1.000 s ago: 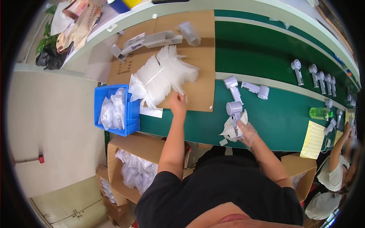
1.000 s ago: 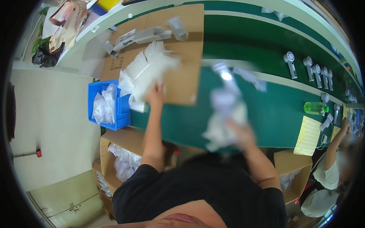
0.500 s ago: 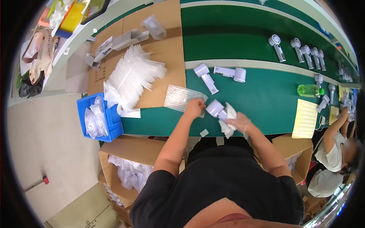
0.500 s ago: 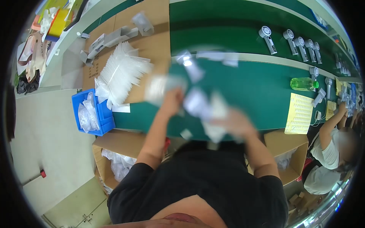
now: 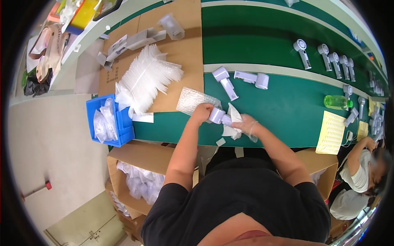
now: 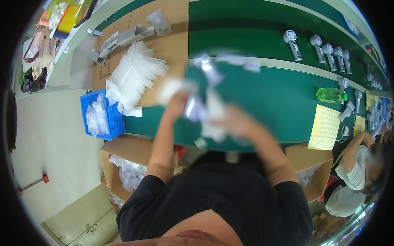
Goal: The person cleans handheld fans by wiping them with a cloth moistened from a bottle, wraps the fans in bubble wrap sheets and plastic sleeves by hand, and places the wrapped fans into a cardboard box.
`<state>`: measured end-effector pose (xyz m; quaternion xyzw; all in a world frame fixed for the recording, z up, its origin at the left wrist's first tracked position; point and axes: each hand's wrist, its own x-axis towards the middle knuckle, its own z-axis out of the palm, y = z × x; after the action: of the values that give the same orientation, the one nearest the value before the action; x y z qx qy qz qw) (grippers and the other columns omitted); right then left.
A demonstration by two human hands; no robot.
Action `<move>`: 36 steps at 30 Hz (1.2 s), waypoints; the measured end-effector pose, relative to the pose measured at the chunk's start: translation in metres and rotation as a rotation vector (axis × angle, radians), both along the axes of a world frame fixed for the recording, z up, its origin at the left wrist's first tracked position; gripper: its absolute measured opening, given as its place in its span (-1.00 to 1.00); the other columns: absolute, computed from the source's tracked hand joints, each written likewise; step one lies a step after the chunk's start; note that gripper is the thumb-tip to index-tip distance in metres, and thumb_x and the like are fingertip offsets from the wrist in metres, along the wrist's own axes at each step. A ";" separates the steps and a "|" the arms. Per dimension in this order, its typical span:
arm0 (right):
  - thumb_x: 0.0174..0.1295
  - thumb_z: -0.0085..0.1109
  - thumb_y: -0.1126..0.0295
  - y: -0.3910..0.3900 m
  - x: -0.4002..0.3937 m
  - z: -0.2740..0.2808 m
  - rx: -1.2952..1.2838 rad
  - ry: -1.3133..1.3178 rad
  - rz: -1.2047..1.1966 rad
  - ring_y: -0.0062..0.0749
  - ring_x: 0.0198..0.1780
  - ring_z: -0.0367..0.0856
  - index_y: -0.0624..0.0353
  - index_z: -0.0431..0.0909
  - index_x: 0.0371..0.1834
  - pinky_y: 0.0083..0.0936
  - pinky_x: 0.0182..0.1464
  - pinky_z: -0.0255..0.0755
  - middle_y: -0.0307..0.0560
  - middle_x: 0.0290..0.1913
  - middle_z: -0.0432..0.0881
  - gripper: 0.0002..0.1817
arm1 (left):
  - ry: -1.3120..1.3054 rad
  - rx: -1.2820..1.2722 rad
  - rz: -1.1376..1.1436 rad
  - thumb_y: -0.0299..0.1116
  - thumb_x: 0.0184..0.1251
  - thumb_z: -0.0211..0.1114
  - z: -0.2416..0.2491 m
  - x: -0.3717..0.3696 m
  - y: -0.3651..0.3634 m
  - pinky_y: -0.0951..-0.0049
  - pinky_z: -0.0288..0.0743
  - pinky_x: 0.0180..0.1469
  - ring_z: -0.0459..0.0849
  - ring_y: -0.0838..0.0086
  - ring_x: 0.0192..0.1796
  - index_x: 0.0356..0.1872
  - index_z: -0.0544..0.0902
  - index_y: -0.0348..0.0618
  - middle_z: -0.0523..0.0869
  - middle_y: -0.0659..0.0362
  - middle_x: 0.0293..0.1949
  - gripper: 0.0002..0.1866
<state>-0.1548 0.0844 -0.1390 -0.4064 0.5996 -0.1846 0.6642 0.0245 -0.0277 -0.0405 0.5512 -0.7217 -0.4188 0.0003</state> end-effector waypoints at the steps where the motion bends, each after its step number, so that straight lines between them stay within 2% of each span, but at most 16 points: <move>1: -0.04 0.18 0.22 -0.002 0.004 0.001 -0.013 -0.017 -0.024 -0.38 -0.28 0.52 0.31 0.46 -0.16 -0.50 -0.17 0.37 -0.02 -0.28 0.55 -0.57 | -0.035 -0.025 -0.069 -0.47 -0.06 0.07 -0.004 0.004 -0.002 0.33 0.40 -0.37 0.56 0.19 -0.42 -0.55 0.57 -0.23 0.60 -0.02 -0.52 -0.88; 6: -0.03 0.14 0.12 -0.006 0.025 -0.003 -0.002 0.154 0.031 -0.27 -0.30 0.54 0.28 0.48 -0.19 -0.46 -0.19 0.37 0.04 -0.33 0.57 -0.55 | -0.251 -0.239 -0.122 -0.47 -0.09 0.05 0.011 0.002 0.009 0.25 0.40 -0.36 0.55 0.12 -0.39 -0.59 0.55 -0.19 0.59 -0.02 -0.51 -0.90; 8: -0.03 0.12 0.08 -0.002 0.036 0.001 -0.085 0.289 0.047 -0.19 -0.30 0.55 0.23 0.50 -0.22 -0.43 -0.20 0.37 0.08 -0.34 0.57 -0.55 | -0.107 -0.207 0.079 -0.47 -0.11 0.06 0.031 -0.005 0.014 0.20 0.40 -0.35 0.54 0.11 -0.39 -0.57 0.54 -0.17 0.58 -0.02 -0.50 -0.91; 10: -0.02 0.10 0.06 -0.004 0.050 0.035 -0.148 0.347 0.008 -0.15 -0.28 0.54 0.19 0.51 -0.23 -0.40 -0.20 0.37 0.10 -0.32 0.56 -0.57 | -0.067 -0.518 -0.179 -0.48 -0.13 0.06 0.020 -0.004 0.031 0.21 0.41 -0.34 0.52 0.09 -0.41 -0.51 0.55 -0.17 0.54 -0.03 -0.51 -0.88; 11: -0.01 0.08 0.05 -0.009 0.053 0.053 -0.102 0.324 -0.022 -0.16 -0.29 0.54 0.21 0.51 -0.24 -0.40 -0.21 0.37 0.10 -0.33 0.56 -0.56 | -0.047 -0.611 -0.256 -0.48 -0.13 0.07 0.000 -0.002 0.037 0.23 0.41 -0.35 0.52 0.12 -0.38 -0.48 0.53 -0.18 0.52 0.01 -0.48 -0.87; 13: 0.02 0.06 0.08 -0.011 0.055 0.063 0.018 0.170 -0.169 -0.19 -0.30 0.54 0.28 0.49 -0.23 -0.40 -0.25 0.36 0.11 -0.37 0.56 -0.55 | -0.110 -0.638 -0.287 -0.48 -0.12 0.07 0.009 -0.002 0.045 0.25 0.42 -0.35 0.53 0.18 -0.34 -0.49 0.50 -0.17 0.53 0.05 -0.44 -0.90; 16: 0.05 0.04 0.12 -0.002 0.064 0.033 0.120 -0.024 -0.410 -0.18 -0.33 0.53 0.31 0.45 -0.19 -0.37 -0.28 0.35 0.10 -0.40 0.55 -0.56 | -0.141 -0.667 -0.294 -0.48 -0.11 0.07 0.021 0.008 0.049 0.30 0.44 -0.35 0.53 0.21 -0.32 -0.49 0.47 -0.20 0.52 0.05 -0.42 -0.90; 20: 0.08 0.02 0.17 0.008 0.071 0.053 0.106 -0.026 -0.450 -0.25 -0.39 0.52 0.31 0.43 -0.17 -0.38 -0.31 0.35 0.02 -0.43 0.54 -0.60 | -0.198 -0.540 -0.213 -0.51 -0.09 0.06 0.041 0.005 0.057 0.28 0.44 -0.38 0.54 0.13 -0.37 -0.49 0.44 -0.24 0.52 -0.01 -0.44 -0.91; 22: 0.11 0.00 0.19 0.017 0.067 0.066 -0.504 0.443 -0.243 -0.36 -0.44 0.48 0.32 0.43 -0.18 -0.42 -0.34 0.35 -0.06 -0.45 0.53 -0.62 | -0.165 -0.532 -0.209 -0.52 -0.09 0.05 0.039 0.006 0.051 0.26 0.44 -0.38 0.54 0.11 -0.39 -0.49 0.44 -0.26 0.52 -0.03 -0.44 -0.92; 24: 0.14 -0.03 0.23 0.015 0.056 0.064 -0.558 0.495 -0.231 -0.44 -0.45 0.45 0.32 0.44 -0.19 -0.46 -0.35 0.35 -0.11 -0.46 0.52 -0.66 | -0.127 -0.523 -0.214 -0.53 -0.08 0.04 0.042 0.006 0.047 0.24 0.45 -0.39 0.55 0.09 -0.40 -0.50 0.44 -0.27 0.52 -0.05 -0.44 -0.92; 26: 0.15 -0.06 0.26 0.014 0.049 0.048 -0.113 0.155 -0.455 -0.42 -0.43 0.46 0.32 0.44 -0.20 -0.45 -0.33 0.35 -0.10 -0.46 0.52 -0.68 | -0.094 -0.639 -0.238 -0.53 -0.09 0.05 0.047 0.002 0.048 0.21 0.45 -0.38 0.56 0.08 -0.39 -0.49 0.44 -0.28 0.54 -0.07 -0.44 -0.91; 27: 0.15 -0.07 0.28 0.015 0.049 0.043 -0.040 0.052 -0.517 -0.45 -0.41 0.46 0.32 0.46 -0.23 -0.47 -0.31 0.34 -0.11 -0.44 0.52 -0.70 | -0.086 -0.642 -0.246 -0.53 -0.09 0.05 0.049 -0.001 0.051 0.21 0.45 -0.38 0.56 0.08 -0.39 -0.49 0.44 -0.28 0.54 -0.07 -0.44 -0.91; 30: 0.14 -0.06 0.25 0.031 0.051 0.042 -0.029 0.119 -0.462 -0.35 -0.37 0.50 0.29 0.46 -0.20 -0.45 -0.27 0.35 -0.02 -0.39 0.55 -0.68 | -0.144 -0.438 -0.447 -0.53 -0.12 0.06 0.054 -0.012 0.060 0.21 0.43 -0.35 0.55 0.08 -0.38 -0.50 0.45 -0.28 0.54 -0.09 -0.45 -0.91; 33: 0.11 -0.02 0.15 0.026 0.036 0.104 -0.446 0.369 -0.369 -0.08 -0.24 0.52 0.17 0.41 -0.08 -0.37 -0.19 0.34 0.16 -0.30 0.53 -0.61 | -0.017 -0.546 -0.332 -0.55 -0.10 0.03 0.054 -0.034 0.058 0.21 0.41 -0.35 0.53 0.10 -0.37 -0.49 0.44 -0.27 0.52 -0.06 -0.47 -0.91; 34: 0.12 -0.01 0.14 0.027 0.028 0.103 -0.534 0.388 -0.391 -0.20 -0.30 0.53 0.23 0.40 -0.09 -0.39 -0.19 0.35 0.06 -0.33 0.55 -0.59 | -0.015 -0.555 -0.347 -0.55 -0.10 0.03 0.053 -0.037 0.056 0.21 0.41 -0.35 0.53 0.10 -0.37 -0.49 0.44 -0.27 0.52 -0.06 -0.47 -0.91; 36: 0.15 -0.02 0.16 0.029 0.012 0.075 -0.340 0.112 -0.571 -0.37 -0.41 0.51 0.27 0.39 -0.11 -0.45 -0.36 0.40 -0.08 -0.38 0.54 -0.61 | 0.012 -0.698 -0.211 -0.55 -0.11 0.02 0.053 -0.045 0.054 0.21 0.39 -0.37 0.51 0.12 -0.38 -0.50 0.42 -0.25 0.51 -0.02 -0.49 -0.92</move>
<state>-0.1426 0.1136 -0.0643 -0.3365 0.6854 -0.4380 0.4746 -0.0206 0.0262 0.0121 0.4380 -0.8739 -0.1485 0.1495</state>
